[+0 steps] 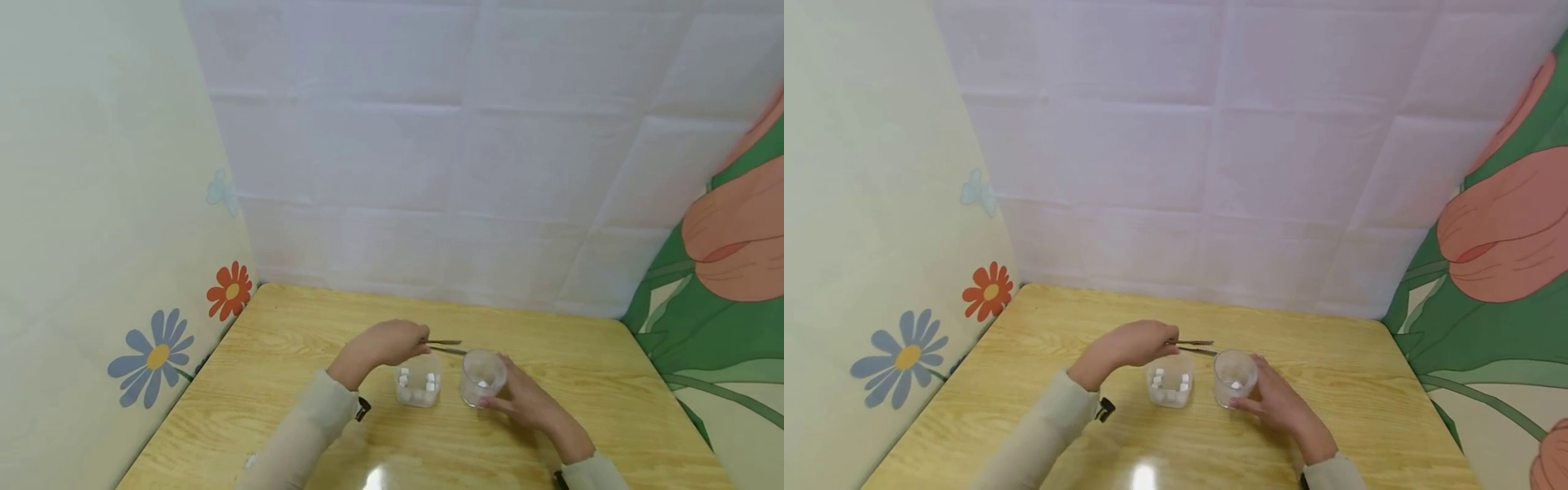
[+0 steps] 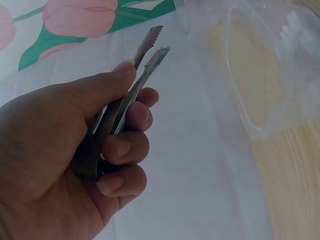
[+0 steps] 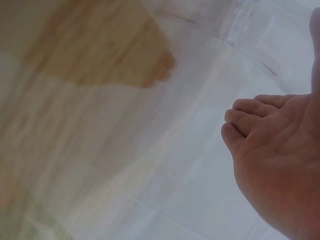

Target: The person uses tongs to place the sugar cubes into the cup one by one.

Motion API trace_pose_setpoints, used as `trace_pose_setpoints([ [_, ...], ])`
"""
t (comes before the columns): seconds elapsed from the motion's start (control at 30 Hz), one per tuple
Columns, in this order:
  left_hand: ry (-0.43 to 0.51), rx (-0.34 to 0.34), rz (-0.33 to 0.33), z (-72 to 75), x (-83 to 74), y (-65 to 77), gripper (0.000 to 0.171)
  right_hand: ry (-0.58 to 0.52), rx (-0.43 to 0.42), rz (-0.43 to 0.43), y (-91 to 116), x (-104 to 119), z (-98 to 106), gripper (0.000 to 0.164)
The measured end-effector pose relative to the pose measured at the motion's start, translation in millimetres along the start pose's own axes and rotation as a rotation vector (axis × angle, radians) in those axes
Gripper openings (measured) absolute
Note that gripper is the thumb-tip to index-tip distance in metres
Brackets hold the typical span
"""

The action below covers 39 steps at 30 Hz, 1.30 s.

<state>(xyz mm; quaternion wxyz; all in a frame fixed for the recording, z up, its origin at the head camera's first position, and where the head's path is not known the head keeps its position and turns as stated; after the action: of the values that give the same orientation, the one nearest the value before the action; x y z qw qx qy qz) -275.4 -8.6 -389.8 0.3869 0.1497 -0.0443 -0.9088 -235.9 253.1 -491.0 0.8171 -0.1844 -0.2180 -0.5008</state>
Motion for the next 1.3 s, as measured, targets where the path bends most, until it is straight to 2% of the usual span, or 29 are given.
trace_pose_setpoints([
  [0.23, 0.026, -0.006, 0.012, -1.0, 16.3, 16.9, 0.019, 0.001, 0.019, -0.03, 1, 0, 1, 0.098],
  [0.47, 0.063, 0.009, -0.007, -1.4, 21.4, 27.7, 0.021, -0.002, 0.03, -0.043, 1, 1, 2, 0.098],
  [0.87, 0.066, 0.039, 0.008, -11.0, 29.1, 32.3, 0.023, 0.006, 0.026, -0.036, 1, 2, 2, 0.096],
  [1.3, 0.052, 0.081, 0.067, -16.7, 23.0, 30.2, 0.019, -0.003, 0.027, -0.008, 1, 4, 0, 0.094],
])
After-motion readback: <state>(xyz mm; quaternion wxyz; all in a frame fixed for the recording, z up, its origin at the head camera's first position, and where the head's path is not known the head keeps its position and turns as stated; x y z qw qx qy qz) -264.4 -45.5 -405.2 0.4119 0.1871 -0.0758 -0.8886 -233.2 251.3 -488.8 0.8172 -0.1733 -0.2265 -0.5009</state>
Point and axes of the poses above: each hand's wrist, its own y-axis away from the middle knuckle, its own z-axis out of the back of the hand, x = y × z, the point moved 4 cm from there along -y, towards the middle knuckle, and after that the axes turned 6 degrees about x, right-handed, at the moved point
